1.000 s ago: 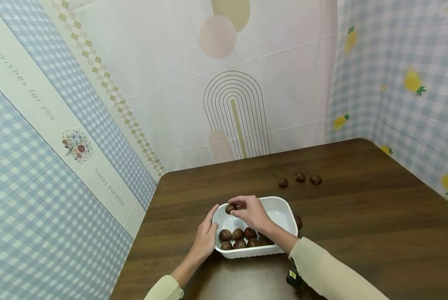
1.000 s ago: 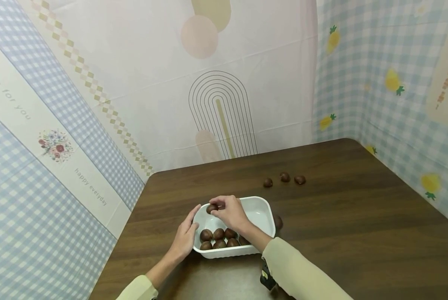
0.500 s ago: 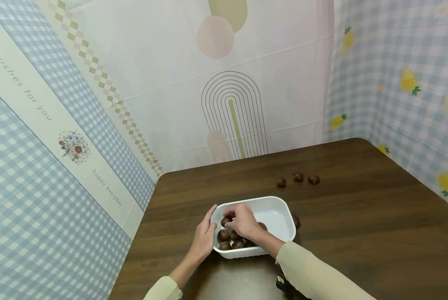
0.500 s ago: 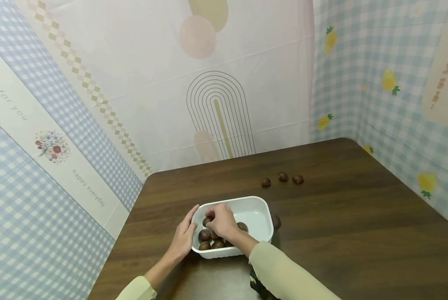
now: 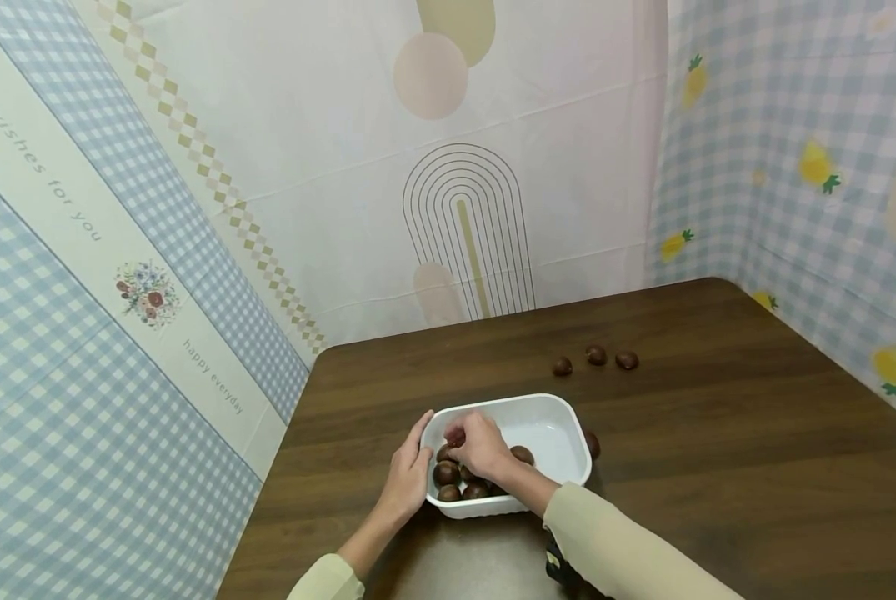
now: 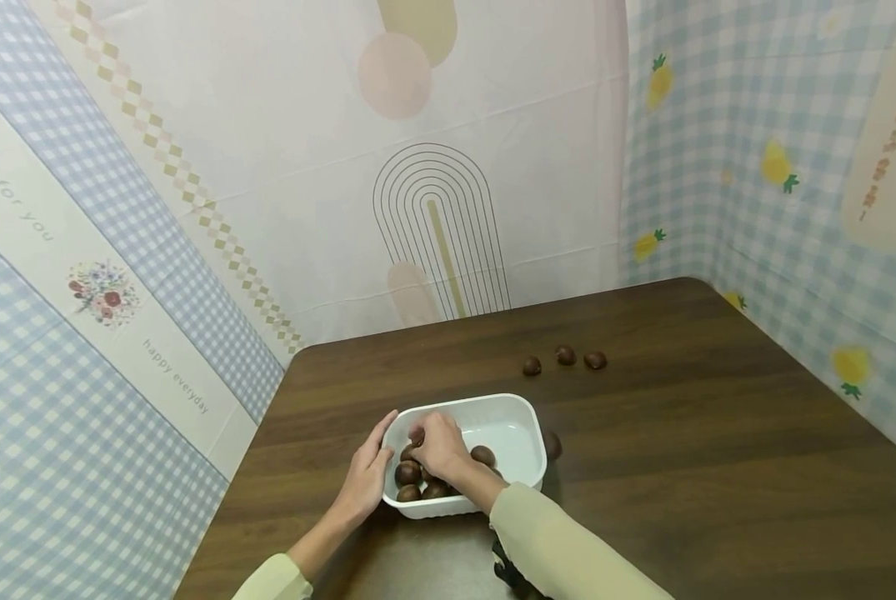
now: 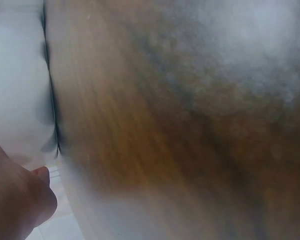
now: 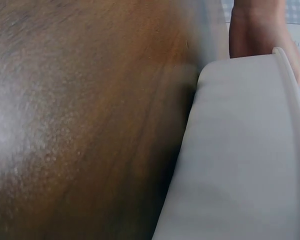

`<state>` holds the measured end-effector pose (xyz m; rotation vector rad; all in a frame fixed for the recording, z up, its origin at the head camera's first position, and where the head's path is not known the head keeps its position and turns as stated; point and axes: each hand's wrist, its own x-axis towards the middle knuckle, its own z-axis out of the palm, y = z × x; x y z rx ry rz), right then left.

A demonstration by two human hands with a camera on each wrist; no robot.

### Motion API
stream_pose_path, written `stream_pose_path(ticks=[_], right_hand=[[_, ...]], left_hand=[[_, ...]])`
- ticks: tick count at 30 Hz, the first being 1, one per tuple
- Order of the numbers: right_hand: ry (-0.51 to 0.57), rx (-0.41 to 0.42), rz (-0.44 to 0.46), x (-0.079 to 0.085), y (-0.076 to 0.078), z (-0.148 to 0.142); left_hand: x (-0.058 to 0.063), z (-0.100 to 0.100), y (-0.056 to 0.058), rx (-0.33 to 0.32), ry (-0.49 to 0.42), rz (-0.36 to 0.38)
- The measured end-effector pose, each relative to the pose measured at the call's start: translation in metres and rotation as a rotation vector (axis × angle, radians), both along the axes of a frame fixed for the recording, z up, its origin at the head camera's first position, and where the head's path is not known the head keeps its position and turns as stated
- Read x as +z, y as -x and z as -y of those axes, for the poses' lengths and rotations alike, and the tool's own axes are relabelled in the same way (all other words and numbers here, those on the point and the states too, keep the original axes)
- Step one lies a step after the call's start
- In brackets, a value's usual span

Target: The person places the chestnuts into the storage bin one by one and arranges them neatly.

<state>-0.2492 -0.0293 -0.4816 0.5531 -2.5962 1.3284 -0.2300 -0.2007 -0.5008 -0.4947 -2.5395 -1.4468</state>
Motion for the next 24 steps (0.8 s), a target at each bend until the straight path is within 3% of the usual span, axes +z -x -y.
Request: stream_pose_path(ticks=[7,13,19,24], right_hand=[[-0.005,0.006,0.027,0.005,-0.003,-0.004],[0.119,0.041,-0.006,0.027,0.000,-0.022],[0.188,-0.035,-0.022,0.051,0.017,-0.074],[0.195,-0.031,0.066,0.037,0.035,-0.127]], left_hand=[[0.000,0.000,0.000,0.001,0.014,0.001],[-0.001,0.001,0.002,-0.007,-0.015,0.040],[-0.001,0.000,0.002,-0.011,-0.017,0.035],[-0.001,0.000,0.003,-0.009,-0.020,0.030]])
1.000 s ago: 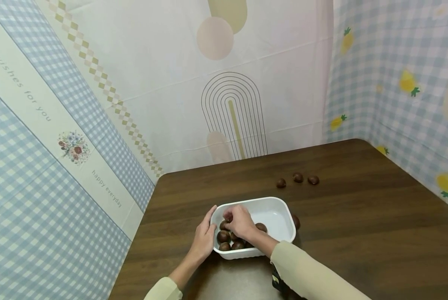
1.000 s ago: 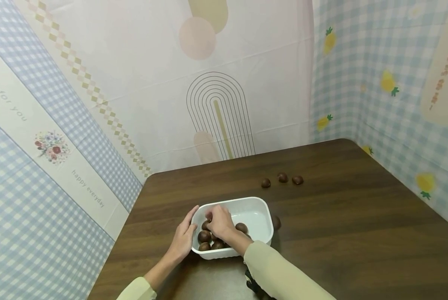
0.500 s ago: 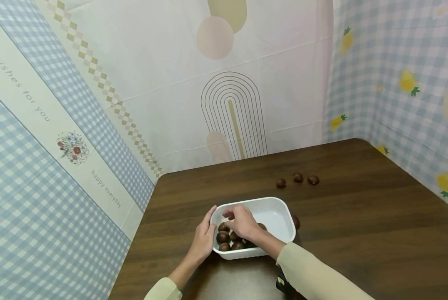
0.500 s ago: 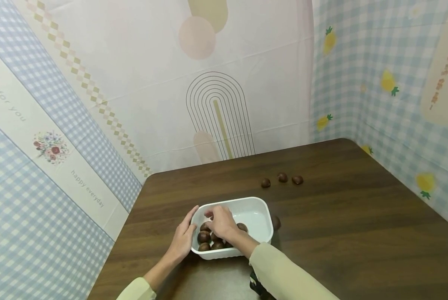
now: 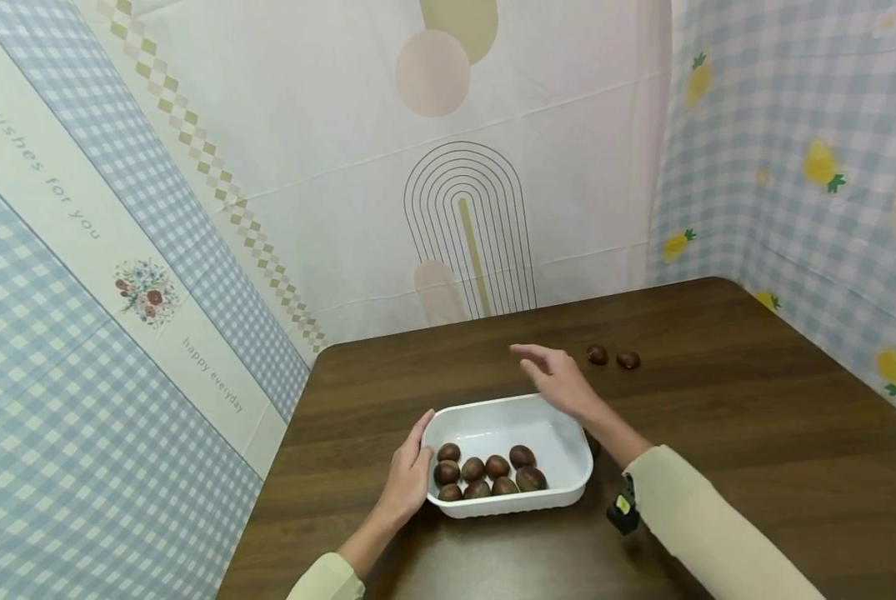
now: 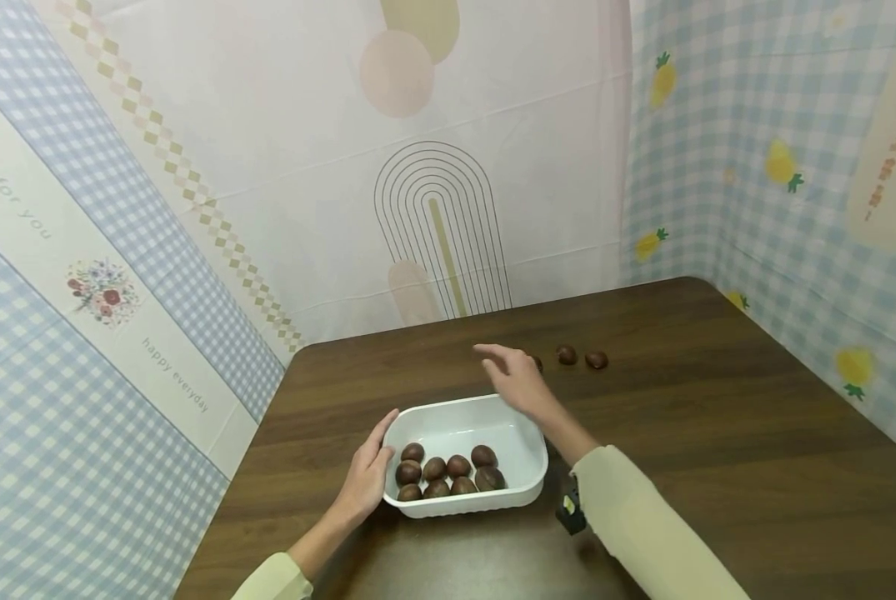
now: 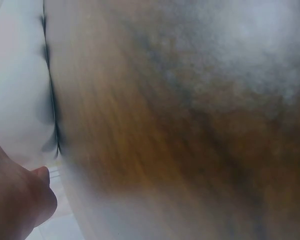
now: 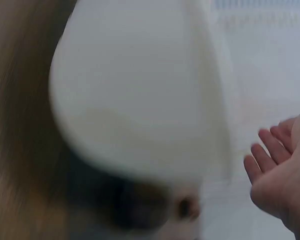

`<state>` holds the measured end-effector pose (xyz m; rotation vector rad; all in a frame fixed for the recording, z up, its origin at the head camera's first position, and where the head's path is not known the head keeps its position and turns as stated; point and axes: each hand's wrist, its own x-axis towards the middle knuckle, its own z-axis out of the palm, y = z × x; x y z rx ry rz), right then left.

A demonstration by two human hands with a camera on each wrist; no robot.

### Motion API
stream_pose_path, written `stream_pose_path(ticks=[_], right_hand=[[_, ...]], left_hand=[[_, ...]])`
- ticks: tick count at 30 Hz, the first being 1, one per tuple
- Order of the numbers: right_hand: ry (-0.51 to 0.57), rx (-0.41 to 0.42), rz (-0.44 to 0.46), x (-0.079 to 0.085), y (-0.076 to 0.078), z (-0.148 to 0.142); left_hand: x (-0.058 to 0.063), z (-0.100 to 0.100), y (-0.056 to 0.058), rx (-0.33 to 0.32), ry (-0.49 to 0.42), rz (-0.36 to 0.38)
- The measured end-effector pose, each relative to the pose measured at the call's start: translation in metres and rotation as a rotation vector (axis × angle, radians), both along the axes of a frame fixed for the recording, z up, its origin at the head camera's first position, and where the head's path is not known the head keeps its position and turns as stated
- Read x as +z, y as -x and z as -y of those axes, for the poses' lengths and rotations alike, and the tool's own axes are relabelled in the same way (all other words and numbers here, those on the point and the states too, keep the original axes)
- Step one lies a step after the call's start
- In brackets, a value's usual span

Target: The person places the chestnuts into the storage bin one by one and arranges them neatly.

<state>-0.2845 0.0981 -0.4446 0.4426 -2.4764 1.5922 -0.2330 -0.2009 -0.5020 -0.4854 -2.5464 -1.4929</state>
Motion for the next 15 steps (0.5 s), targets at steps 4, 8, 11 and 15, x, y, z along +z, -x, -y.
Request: stream_pose_path(ticks=[4,8,11,15], right_hand=[[0.042,0.107,0.123,-0.024,0.007,-0.028],[0.084,0.207,0.269,-0.040,0.010,-0.038],[0.112,0.240,0.355,-0.046,0.010,-0.039],[0.098,0.234,0.375,-0.047,0.009,-0.040]], left_hand=[[0.000,0.000,0.000,0.001,0.004,-0.004],[0.000,0.001,-0.001,-0.002,-0.006,-0.003],[0.000,0.001,-0.001,-0.009,-0.019,-0.001],[0.000,0.000,-0.001,-0.011,-0.023,-0.005]])
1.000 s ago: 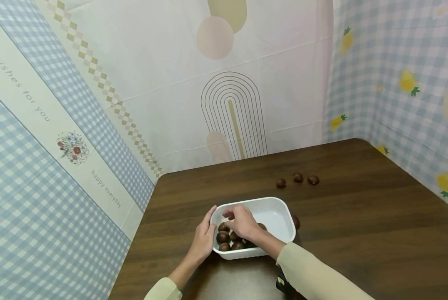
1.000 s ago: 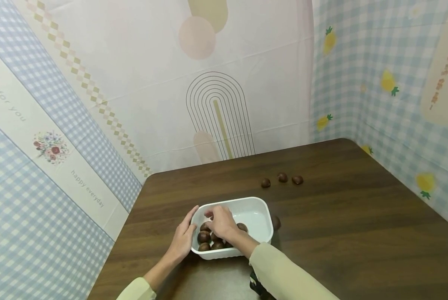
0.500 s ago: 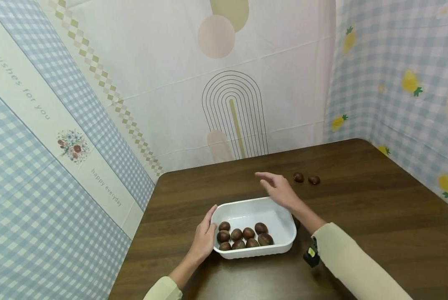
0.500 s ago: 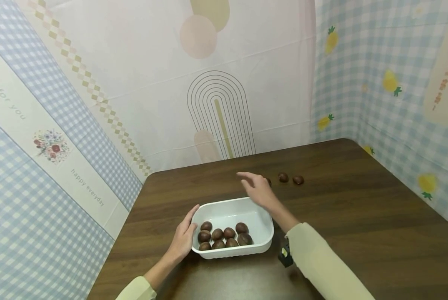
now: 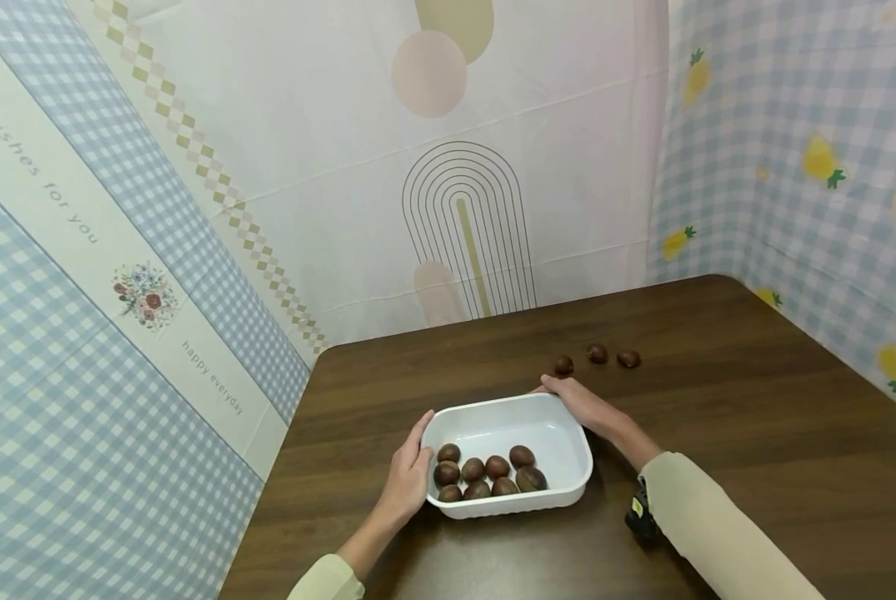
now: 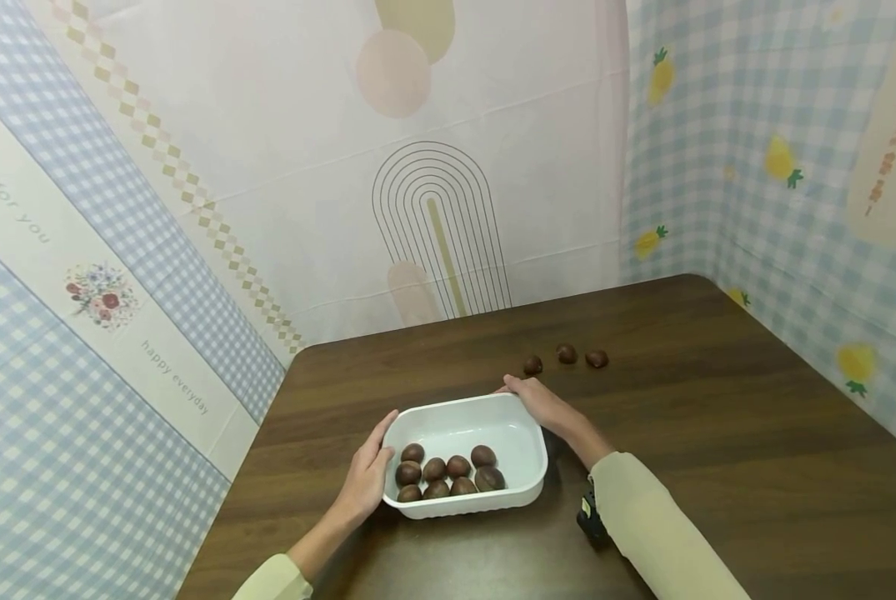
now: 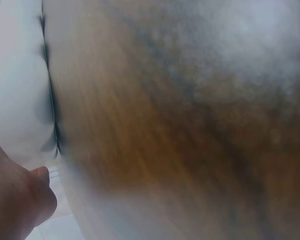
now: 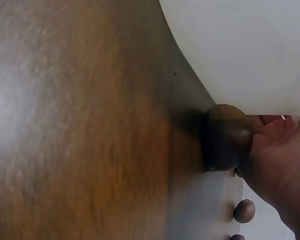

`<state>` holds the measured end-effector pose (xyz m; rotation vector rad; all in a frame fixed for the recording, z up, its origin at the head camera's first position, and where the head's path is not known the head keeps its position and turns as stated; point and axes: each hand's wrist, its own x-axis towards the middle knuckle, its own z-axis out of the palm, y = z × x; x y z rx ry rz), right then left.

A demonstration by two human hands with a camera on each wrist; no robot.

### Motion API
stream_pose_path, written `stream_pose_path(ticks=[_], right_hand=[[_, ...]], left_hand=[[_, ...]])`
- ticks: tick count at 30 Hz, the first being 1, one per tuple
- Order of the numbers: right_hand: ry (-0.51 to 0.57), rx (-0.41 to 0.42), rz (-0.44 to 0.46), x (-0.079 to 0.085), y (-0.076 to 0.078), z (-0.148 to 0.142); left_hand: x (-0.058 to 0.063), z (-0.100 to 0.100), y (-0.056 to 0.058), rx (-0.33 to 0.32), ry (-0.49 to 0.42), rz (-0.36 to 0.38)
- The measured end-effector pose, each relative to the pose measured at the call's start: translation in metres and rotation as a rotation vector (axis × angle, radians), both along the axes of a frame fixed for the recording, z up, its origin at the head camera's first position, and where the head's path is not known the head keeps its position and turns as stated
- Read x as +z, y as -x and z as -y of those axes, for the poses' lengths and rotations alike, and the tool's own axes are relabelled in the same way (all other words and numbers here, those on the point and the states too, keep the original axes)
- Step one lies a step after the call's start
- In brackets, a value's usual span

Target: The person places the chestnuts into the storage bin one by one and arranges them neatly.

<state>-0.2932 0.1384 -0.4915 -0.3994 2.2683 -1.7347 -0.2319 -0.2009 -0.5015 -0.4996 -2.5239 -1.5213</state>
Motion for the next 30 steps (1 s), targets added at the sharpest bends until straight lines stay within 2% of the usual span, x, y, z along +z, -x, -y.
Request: stream_pose_path(ticks=[14,18,25,30], right_hand=[[-0.100,-0.041,-0.054,0.002,-0.010,-0.014],[-0.135,-0.074,-0.081,0.001,-0.019,-0.019],[-0.075,-0.064,-0.158,-0.004,-0.038,-0.034],[-0.162,-0.047,-0.229,-0.007,-0.051,-0.046]], left_hand=[[0.001,-0.001,-0.001,0.003,0.007,0.009],[0.001,-0.001,-0.001,-0.001,0.010,0.011],[0.000,-0.001,0.000,0.007,0.032,0.007],[-0.001,0.000,0.000,0.007,0.030,0.006]])
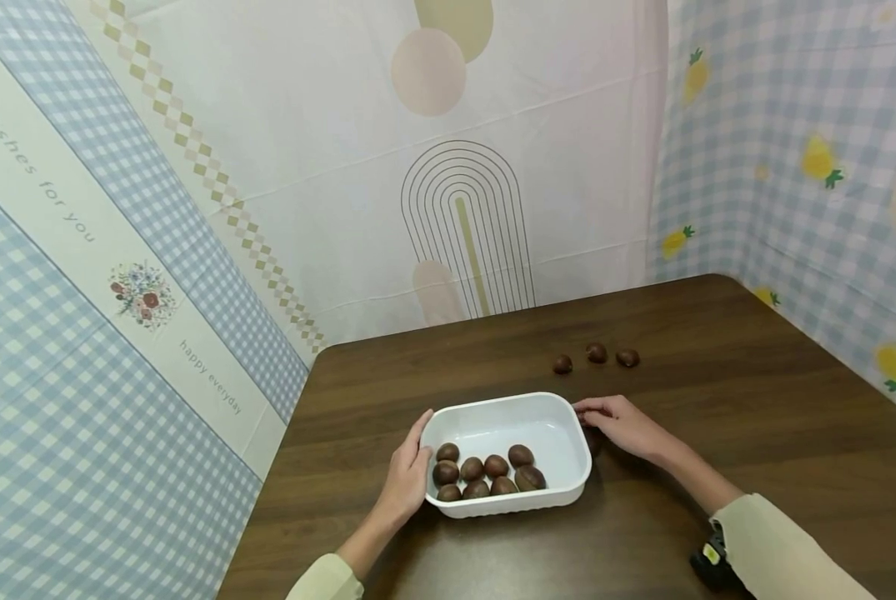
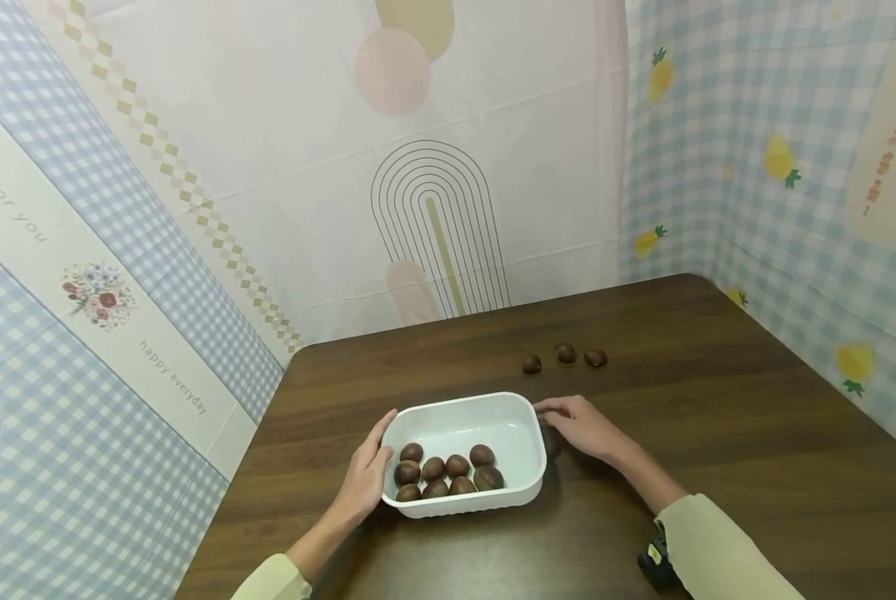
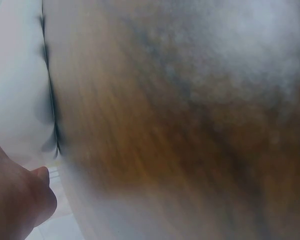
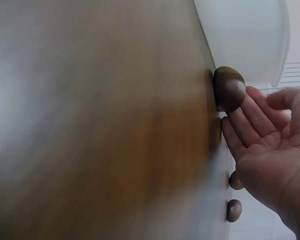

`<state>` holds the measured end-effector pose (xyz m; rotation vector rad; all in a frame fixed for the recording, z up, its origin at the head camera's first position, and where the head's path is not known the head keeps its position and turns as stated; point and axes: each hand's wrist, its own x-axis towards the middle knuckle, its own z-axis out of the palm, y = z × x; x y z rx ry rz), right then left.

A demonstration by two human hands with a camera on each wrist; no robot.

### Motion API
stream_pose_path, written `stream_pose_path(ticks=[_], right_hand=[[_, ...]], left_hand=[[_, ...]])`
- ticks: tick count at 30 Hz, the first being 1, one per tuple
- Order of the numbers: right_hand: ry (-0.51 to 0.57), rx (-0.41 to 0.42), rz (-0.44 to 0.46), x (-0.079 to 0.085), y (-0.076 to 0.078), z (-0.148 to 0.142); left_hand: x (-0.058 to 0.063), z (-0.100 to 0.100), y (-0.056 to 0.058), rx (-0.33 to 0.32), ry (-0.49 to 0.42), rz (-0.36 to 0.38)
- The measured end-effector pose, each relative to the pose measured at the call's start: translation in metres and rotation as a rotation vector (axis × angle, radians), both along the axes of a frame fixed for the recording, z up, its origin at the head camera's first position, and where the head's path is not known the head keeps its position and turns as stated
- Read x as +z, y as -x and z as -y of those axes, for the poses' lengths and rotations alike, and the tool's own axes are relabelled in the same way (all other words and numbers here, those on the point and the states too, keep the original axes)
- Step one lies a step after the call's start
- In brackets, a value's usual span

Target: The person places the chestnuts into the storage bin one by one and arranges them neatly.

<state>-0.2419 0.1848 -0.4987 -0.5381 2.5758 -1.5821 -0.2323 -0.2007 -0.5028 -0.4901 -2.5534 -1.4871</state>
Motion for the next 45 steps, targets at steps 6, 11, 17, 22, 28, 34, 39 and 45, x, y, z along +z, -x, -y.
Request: stream_pose_path(ticks=[6,11,17,22,28,34,39,45], right_hand=[[-0.072,0.088,-0.063,-0.003,-0.014,-0.012],[-0.120,0.114,-0.093,-0.004,-0.023,-0.015],[-0.168,0.089,-0.188,-0.005,-0.031,-0.016],[-0.176,0.086,-0.221,-0.005,-0.033,-0.021],[-0.211,0.092,-0.186,0.009,-0.029,-0.033],[-0.215,-0.006,-0.225,0.034,-0.009,-0.035],[-0.153,-0.095,-0.269,0.051,0.006,-0.019],[-0.064,-0.151,-0.277,0.060,0.016,0.019]], left_hand=[[0.001,0.000,0.000,0.002,0.000,0.001],[0.000,0.000,-0.001,0.006,-0.003,0.004],[0.001,0.000,-0.001,0.004,-0.009,0.002],[0.000,0.000,-0.001,0.004,-0.008,-0.002],[-0.001,0.000,0.001,0.001,-0.002,-0.005],[-0.001,0.000,0.001,-0.001,0.001,-0.002],[-0.001,0.000,0.001,0.003,0.004,0.000],[0.001,0.000,0.000,-0.004,-0.004,0.003]])
